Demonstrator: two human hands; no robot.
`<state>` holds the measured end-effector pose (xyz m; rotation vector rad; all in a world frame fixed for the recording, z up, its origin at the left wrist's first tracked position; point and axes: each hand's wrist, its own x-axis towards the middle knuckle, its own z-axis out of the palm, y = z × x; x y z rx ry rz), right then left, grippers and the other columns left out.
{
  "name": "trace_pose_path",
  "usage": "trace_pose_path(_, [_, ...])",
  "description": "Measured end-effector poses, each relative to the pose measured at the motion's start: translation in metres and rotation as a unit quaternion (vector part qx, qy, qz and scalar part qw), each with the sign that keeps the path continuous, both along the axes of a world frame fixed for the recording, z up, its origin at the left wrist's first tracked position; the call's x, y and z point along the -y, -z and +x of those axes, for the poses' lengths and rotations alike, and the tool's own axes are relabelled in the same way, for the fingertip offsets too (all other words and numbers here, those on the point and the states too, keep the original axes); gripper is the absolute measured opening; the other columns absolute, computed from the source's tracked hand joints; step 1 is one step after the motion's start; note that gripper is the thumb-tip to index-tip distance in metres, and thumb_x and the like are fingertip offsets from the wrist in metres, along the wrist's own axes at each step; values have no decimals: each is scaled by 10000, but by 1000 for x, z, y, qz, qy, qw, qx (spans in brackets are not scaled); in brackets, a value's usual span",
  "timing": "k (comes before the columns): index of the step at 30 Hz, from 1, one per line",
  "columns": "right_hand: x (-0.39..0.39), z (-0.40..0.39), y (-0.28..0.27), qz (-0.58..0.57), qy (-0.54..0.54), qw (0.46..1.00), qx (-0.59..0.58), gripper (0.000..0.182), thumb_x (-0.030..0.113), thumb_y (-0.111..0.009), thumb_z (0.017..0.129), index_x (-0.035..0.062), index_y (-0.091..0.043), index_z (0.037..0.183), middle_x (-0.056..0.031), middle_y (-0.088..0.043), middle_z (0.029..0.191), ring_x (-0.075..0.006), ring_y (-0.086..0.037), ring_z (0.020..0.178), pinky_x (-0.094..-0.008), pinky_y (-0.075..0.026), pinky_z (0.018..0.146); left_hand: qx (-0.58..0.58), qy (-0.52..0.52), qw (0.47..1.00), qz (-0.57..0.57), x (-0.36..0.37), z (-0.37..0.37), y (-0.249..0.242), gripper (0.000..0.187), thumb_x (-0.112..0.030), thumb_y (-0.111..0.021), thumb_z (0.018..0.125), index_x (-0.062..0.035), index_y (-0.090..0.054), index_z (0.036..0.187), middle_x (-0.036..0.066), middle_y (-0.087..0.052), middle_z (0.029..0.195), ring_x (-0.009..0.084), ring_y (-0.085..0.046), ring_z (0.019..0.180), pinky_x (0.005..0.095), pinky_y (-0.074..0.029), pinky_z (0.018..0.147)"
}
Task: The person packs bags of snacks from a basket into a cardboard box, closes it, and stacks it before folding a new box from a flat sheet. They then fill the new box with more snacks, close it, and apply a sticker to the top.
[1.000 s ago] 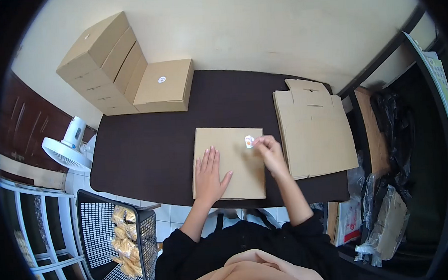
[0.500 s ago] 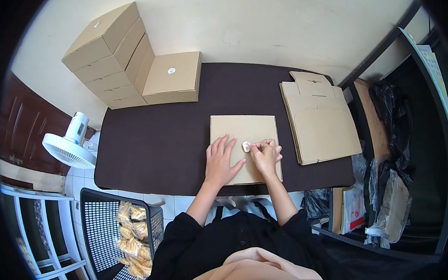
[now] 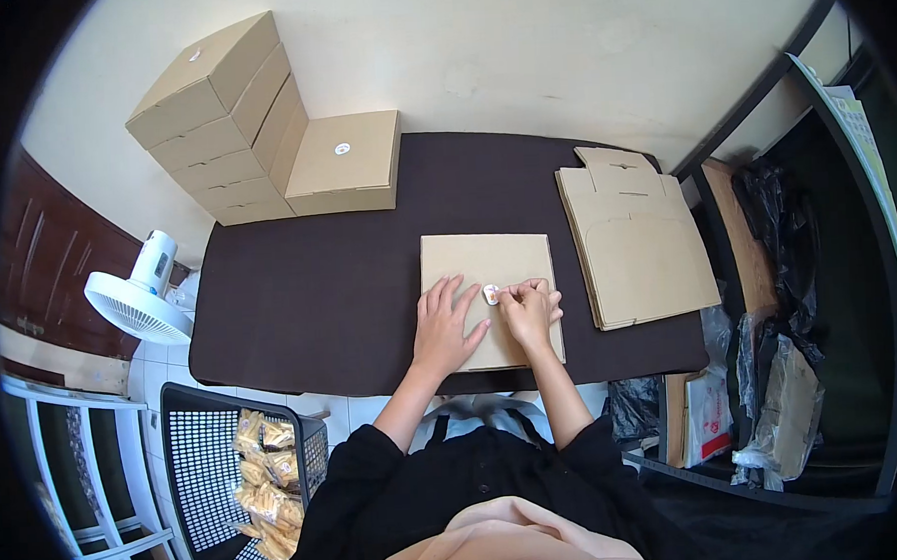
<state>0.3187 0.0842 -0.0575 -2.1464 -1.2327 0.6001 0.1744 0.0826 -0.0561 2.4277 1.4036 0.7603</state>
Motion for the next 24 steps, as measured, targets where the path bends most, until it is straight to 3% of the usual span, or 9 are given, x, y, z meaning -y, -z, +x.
trace_pose_path(13, [1,-4,0,15,12,1000,15,227,305,-640,654,93,-672,729,-25,-472,947,-244,-359,990,-440,-223,867,-8,4,1000,1,0,2,-1,515,-320,-583,756,-126,-449,1214,136,-386,1255,312,-300,1203,427,-244,979])
trace_pose_path(24, [1,-7,6,45,17,998,49,177,279,-652,640,113,-659,702,-37,-463,942,-255,-366,980,-432,-243,857,-6,21,1000,-15,2,2,-1,382,-279,-577,769,-179,-530,1135,134,-349,1284,340,-237,1237,443,-236,994])
